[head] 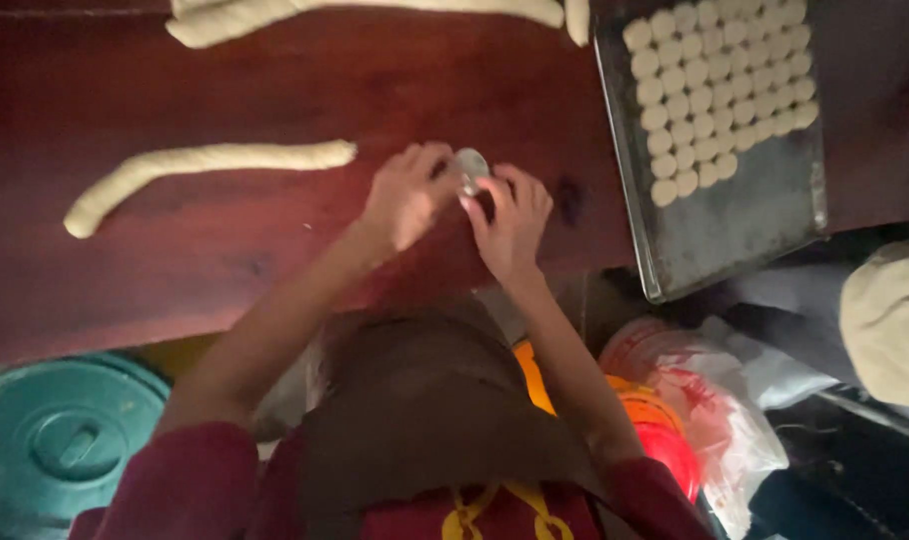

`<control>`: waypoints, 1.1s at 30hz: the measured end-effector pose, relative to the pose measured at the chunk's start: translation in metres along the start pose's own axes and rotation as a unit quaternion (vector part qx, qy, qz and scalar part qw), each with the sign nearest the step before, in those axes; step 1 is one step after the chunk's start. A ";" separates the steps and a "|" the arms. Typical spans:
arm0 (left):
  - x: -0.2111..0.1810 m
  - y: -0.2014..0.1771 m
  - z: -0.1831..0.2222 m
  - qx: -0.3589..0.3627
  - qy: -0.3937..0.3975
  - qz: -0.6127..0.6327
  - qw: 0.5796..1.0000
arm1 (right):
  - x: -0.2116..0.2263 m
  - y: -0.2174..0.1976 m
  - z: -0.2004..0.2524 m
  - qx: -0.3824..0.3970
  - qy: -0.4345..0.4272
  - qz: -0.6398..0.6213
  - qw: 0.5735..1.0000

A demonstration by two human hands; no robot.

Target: Rolling dough into ropes and cutting them into uniform small pieces using a bench scraper.

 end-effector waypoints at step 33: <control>0.061 -0.039 0.032 -0.045 -0.446 0.297 0.843 | -0.072 0.094 -0.112 0.590 0.180 0.050 0.785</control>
Point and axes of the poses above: each hand's wrist, its own z-axis away from the middle knuckle, its own y-axis out of the palm, x = y × z, the point moved 6 cm from there along -z, towards the middle knuckle, and after that the axes turned 9 degrees about -x, right-handed, at the moved point
